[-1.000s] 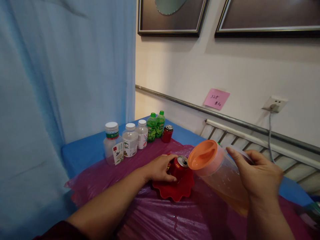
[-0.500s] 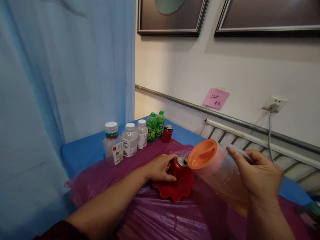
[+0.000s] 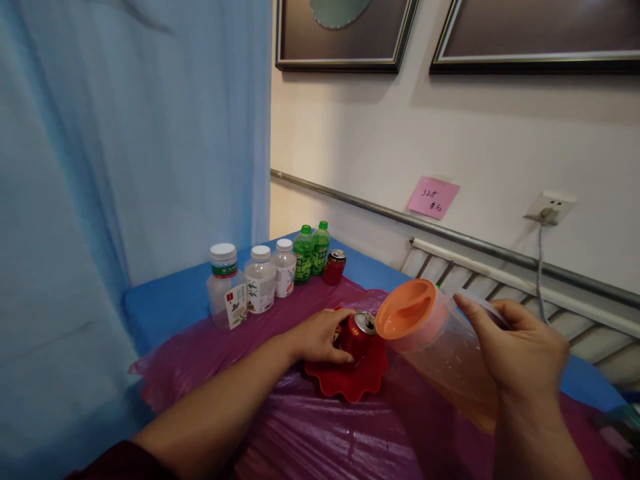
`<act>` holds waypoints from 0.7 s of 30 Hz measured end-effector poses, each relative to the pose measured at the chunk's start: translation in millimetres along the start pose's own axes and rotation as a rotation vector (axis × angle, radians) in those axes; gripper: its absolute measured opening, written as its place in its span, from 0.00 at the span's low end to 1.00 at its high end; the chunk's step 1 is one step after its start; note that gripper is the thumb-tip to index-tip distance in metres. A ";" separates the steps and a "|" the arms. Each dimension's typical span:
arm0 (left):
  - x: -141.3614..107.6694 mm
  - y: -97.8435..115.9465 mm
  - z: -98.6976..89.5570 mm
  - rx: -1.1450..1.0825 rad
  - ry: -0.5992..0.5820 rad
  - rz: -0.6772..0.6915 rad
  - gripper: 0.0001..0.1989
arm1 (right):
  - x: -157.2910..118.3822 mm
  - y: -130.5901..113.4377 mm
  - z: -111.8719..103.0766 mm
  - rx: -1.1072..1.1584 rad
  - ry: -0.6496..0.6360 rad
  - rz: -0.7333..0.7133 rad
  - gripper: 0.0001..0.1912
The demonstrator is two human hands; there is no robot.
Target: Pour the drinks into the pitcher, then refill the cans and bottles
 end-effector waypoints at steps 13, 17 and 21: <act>-0.2 0.5 0.3 0.004 0.003 0.001 0.39 | -0.1 0.2 -1.0 0.014 -0.006 -0.007 0.33; -0.4 1.1 0.2 -0.005 0.000 0.011 0.38 | -0.7 -1.0 -2.0 0.004 -0.010 -0.024 0.33; -0.5 1.6 0.1 -0.009 0.001 0.012 0.38 | -0.7 -0.9 -2.5 0.007 -0.016 -0.023 0.33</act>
Point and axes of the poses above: each hand's wrist, its own x-axis towards the middle knuckle, its own z-axis out of the palm, y = z × x, the point moved 1 cm from there along x, towards the middle knuckle, and after that the axes turned 7 degrees about -z, right-handed, at the moved point
